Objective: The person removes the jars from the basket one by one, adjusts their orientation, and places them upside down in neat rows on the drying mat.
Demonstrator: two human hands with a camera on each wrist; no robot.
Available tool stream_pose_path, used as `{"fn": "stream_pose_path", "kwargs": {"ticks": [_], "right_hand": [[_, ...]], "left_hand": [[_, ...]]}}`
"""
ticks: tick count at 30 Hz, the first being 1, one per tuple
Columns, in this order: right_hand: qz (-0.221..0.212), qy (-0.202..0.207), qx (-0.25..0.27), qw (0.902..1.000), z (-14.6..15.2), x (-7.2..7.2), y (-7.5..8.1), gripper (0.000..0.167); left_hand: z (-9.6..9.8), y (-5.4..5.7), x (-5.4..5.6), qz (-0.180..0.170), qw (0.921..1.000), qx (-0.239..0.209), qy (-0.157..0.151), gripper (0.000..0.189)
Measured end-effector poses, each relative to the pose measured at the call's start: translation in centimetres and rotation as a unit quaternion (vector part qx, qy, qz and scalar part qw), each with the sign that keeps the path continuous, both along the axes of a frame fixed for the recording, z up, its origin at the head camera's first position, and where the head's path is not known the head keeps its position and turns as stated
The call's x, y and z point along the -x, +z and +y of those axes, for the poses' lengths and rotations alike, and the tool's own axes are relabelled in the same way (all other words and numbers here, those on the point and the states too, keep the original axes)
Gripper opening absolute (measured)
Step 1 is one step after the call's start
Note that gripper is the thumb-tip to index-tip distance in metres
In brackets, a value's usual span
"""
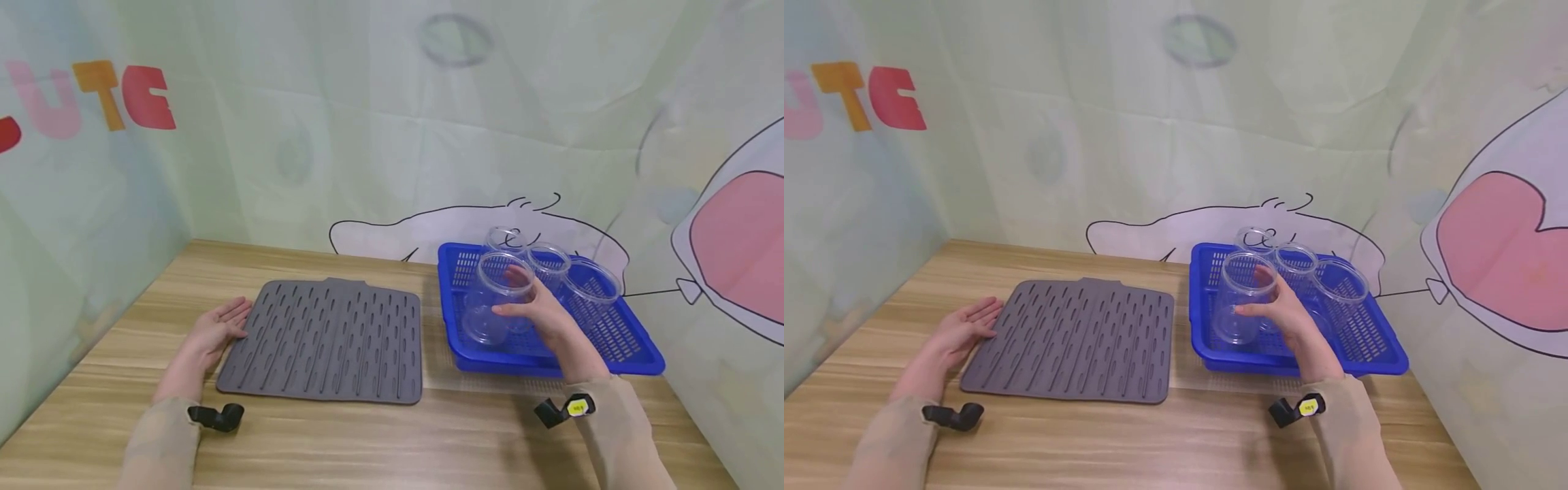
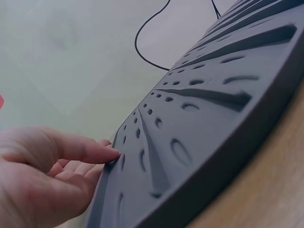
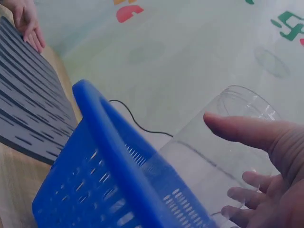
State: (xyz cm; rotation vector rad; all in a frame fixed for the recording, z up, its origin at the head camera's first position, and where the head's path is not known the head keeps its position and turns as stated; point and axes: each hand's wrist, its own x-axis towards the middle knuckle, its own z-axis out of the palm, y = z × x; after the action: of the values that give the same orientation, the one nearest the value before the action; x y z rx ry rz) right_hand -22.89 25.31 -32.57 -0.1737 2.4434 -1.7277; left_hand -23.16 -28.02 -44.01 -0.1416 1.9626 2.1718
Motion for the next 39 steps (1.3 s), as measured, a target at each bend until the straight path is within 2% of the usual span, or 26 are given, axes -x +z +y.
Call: {"fn": "stream_pose_path", "kwargs": {"ticks": [6, 11, 16, 21, 24, 27, 30, 33, 35, 39], "right_hand": [[0.049, -0.030, -0.016, 0.9982, -1.3, -0.7, 2.2, 0.095], [0.061, -0.045, -0.049, 0.9959, -2.6, -0.8, 4.2, 0.097], [0.083, -0.057, -0.070, 0.9925, -4.2, -0.6, 6.3, 0.099], [0.119, -0.067, -0.091, 0.9864, -6.2, -0.1, 8.0, 0.097], [0.157, -0.078, -0.120, 0.9772, -7.7, 0.5, 8.4, 0.096], [0.199, -0.095, -0.153, 0.9633, -9.4, 0.9, 8.2, 0.096], [0.239, -0.112, -0.179, 0.9478, -11.2, 1.0, 7.7, 0.100], [0.270, -0.124, -0.202, 0.9334, -12.9, 0.8, 7.1, 0.103], [0.289, -0.126, -0.216, 0.9242, -14.1, 0.7, 6.7, 0.102], [0.313, -0.121, -0.257, 0.9062, -16.3, 0.3, 6.0, 0.100]], "left_hand": [[-0.1, 0.2, 0.0, -0.010, 0.9999, 0.001, 0.009, 0.084], [0.0, 0.7, 0.1, -0.009, 0.9997, 0.014, 0.019, 0.081], [0.3, 1.8, 0.1, 0.005, 0.9990, 0.002, 0.044, 0.079], [0.8, 3.4, -0.1, 0.024, 0.9979, -0.028, 0.052, 0.078], [1.3, 4.4, -0.4, 0.034, 0.9960, -0.059, 0.057, 0.081], [1.8, 5.2, -0.6, 0.049, 0.9947, -0.071, 0.055, 0.084], [2.4, 5.8, -0.9, 0.063, 0.9953, -0.057, 0.046, 0.084], [3.0, 6.2, -1.1, 0.076, 0.9965, -0.020, 0.030, 0.085], [3.5, 6.6, -1.1, 0.087, 0.9961, 0.006, 0.013, 0.085], [4.3, 7.3, -1.3, 0.120, 0.9919, 0.029, -0.030, 0.085]]}}
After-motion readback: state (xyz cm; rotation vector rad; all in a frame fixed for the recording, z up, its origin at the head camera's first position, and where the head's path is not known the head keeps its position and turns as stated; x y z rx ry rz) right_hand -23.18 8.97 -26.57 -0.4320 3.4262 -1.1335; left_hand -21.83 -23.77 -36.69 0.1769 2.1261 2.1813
